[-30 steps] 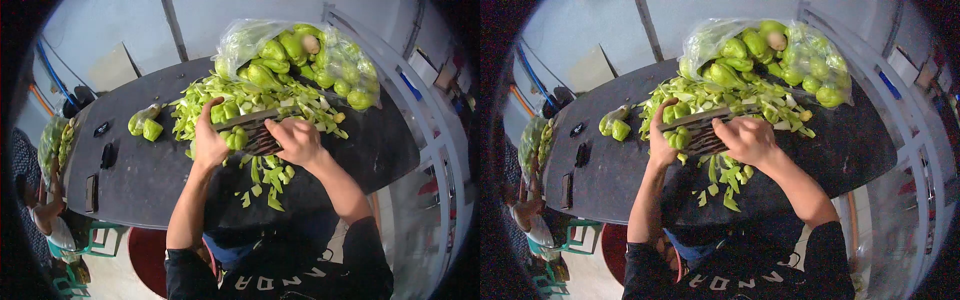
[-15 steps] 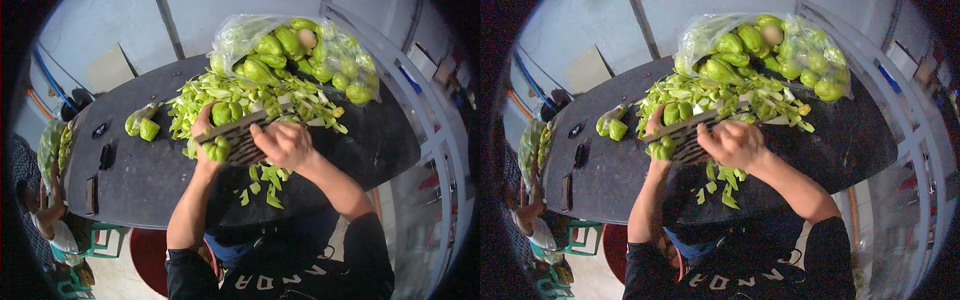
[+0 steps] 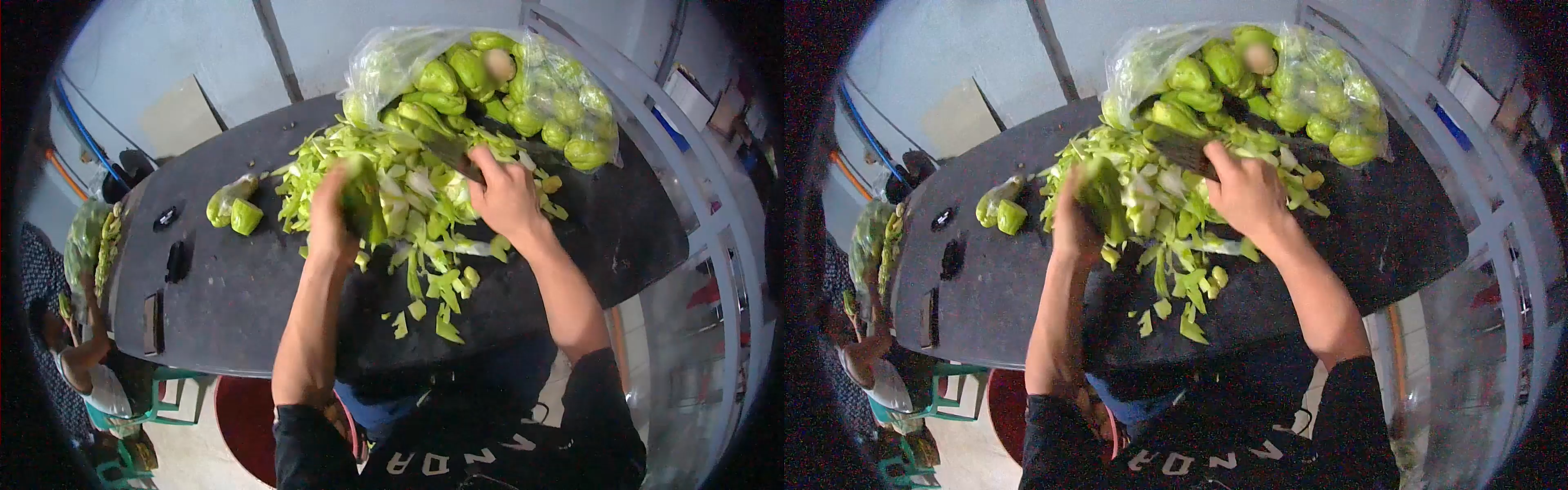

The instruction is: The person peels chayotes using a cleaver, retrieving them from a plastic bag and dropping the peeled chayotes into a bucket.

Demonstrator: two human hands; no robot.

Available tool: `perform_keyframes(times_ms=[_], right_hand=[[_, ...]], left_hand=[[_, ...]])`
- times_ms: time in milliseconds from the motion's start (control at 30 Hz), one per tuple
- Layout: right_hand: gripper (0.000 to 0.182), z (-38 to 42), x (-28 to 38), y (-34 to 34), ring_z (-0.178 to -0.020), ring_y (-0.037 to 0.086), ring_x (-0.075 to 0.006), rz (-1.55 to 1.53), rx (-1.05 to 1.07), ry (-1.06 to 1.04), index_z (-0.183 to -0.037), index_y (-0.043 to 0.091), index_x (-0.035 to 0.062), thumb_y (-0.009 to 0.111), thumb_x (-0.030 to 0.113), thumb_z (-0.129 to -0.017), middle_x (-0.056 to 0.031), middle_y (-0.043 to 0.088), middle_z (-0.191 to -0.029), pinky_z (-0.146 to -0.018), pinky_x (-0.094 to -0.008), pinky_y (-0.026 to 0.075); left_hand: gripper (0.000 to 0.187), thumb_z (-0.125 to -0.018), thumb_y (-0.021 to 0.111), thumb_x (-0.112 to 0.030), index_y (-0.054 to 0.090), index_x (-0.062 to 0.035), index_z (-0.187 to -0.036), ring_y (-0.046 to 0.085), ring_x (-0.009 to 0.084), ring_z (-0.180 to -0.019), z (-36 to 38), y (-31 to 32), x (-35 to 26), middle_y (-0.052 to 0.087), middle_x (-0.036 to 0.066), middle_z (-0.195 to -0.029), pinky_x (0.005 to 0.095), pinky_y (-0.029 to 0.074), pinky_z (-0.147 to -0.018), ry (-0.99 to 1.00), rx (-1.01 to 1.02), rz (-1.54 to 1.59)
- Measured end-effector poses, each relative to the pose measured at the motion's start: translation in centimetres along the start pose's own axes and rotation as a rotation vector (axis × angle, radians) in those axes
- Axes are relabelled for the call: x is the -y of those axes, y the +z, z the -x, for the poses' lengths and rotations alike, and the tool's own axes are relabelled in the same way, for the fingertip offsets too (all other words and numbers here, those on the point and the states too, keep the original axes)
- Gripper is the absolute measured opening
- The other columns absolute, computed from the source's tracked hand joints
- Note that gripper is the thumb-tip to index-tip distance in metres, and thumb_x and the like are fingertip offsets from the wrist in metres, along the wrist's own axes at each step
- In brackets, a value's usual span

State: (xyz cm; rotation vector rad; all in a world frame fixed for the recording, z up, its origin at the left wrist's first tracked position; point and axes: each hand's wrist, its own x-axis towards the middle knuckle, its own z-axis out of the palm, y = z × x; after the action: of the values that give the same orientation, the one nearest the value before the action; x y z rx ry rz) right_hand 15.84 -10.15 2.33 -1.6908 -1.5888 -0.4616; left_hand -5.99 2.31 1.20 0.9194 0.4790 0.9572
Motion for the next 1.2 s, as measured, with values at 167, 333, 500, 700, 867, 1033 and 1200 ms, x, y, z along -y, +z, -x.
perform_keyframes(times_ms=[167, 333, 500, 700, 867, 1033, 1200], right_hand=[[0.029, 0.6, 0.8, 0.1, -0.070, 0.066, -0.0370, -0.089, 0.032, -0.037, -0.104, 0.059, 0.0065, 0.066, 0.004, -0.076, -0.0174, 0.066, -0.075, -0.060, -0.0435, 0.052], [0.044, 1.2, 2.2, 0.5, -0.074, 0.068, -0.0322, -0.138, 0.011, -0.285, -0.107, 0.061, 0.0051, 0.069, 0.001, -0.064, -0.0129, 0.067, -0.081, -0.063, -0.0393, 0.054], [0.033, 1.7, 4.3, 0.4, -0.056, 0.065, -0.0236, -0.060, -0.076, -0.461, -0.099, 0.061, 0.0046, 0.065, 0.005, -0.066, -0.0059, 0.061, -0.062, -0.049, -0.0358, 0.052], [0.029, 2.0, 4.7, 0.6, -0.054, 0.063, -0.0226, -0.059, -0.088, -0.474, -0.098, 0.062, 0.0041, 0.065, 0.006, -0.069, -0.0046, 0.062, -0.062, -0.046, -0.0358, 0.050], [0.017, 1.2, 2.3, 1.8, -0.054, 0.065, -0.0325, 0.022, 0.047, -0.242, -0.093, 0.061, 0.0102, 0.062, 0.010, -0.075, -0.0126, 0.060, -0.056, -0.047, -0.0446, 0.051], [0.018, 1.0, 0.8, 1.3, -0.058, 0.065, -0.0381, 0.038, 0.042, -0.106, -0.093, 0.056, 0.0098, 0.062, 0.009, -0.076, -0.0160, 0.063, -0.062, -0.053, -0.0496, 0.051], [0.026, 1.2, 1.5, 0.5, -0.064, 0.064, -0.0372, -0.074, 0.002, -0.111, -0.097, 0.053, 0.0078, 0.066, 0.007, -0.074, -0.0136, 0.065, -0.070, -0.057, -0.0452, 0.052]], left_hand=[[0.040, -0.093, 0.050, -0.036, 0.055, -0.0056, -0.118, 0.065, 0.0287, -0.092, -1.3, -4.5, 0.7, 0.063, 0.015, -0.105, 0.0443, 0.055, -0.072, -0.302, 0.210, 0.080], [0.048, -0.079, 0.071, -0.016, 0.052, 0.0052, -0.118, 0.067, 0.0247, -0.085, 0.4, -0.7, 0.7, 0.069, 0.015, -0.094, 0.0359, 0.055, -0.076, 0.242, -0.011, -0.686], [0.050, -0.073, 0.074, -0.016, 0.057, 0.0036, -0.116, 0.067, 0.0271, -0.088, 2.1, 0.2, 1.5, 0.070, 0.015, -0.095, 0.0357, 0.051, -0.081, 0.645, 0.050, -1.281], [0.046, -0.071, 0.074, -0.017, 0.061, 0.0005, -0.112, 0.064, 0.0330, -0.093, 0.7, -1.3, 3.2, 0.064, 0.018, -0.106, 0.0391, 0.050, -0.082, 0.708, 0.130, -1.208], [0.040, -0.068, 0.073, -0.015, 0.062, 0.0021, -0.101, 0.065, 0.0372, -0.081, 2.0, 1.2, 0.7, 0.065, 0.021, -0.092, 0.0405, 0.053, -0.074, 0.540, -0.017, -1.297], [0.036, -0.075, 0.073, -0.018, 0.061, 0.0042, -0.102, 0.066, 0.0299, -0.076, 1.9, 1.5, -0.2, 0.066, 0.020, -0.087, 0.0382, 0.053, -0.072, 0.493, -0.029, -1.178], [0.041, -0.097, 0.051, -0.041, 0.055, -0.0049, -0.116, 0.064, 0.0248, -0.087, 0.4, -0.3, 0.8, 0.063, 0.010, -0.094, 0.0402, 0.055, -0.071, -0.144, 0.067, -0.117]])
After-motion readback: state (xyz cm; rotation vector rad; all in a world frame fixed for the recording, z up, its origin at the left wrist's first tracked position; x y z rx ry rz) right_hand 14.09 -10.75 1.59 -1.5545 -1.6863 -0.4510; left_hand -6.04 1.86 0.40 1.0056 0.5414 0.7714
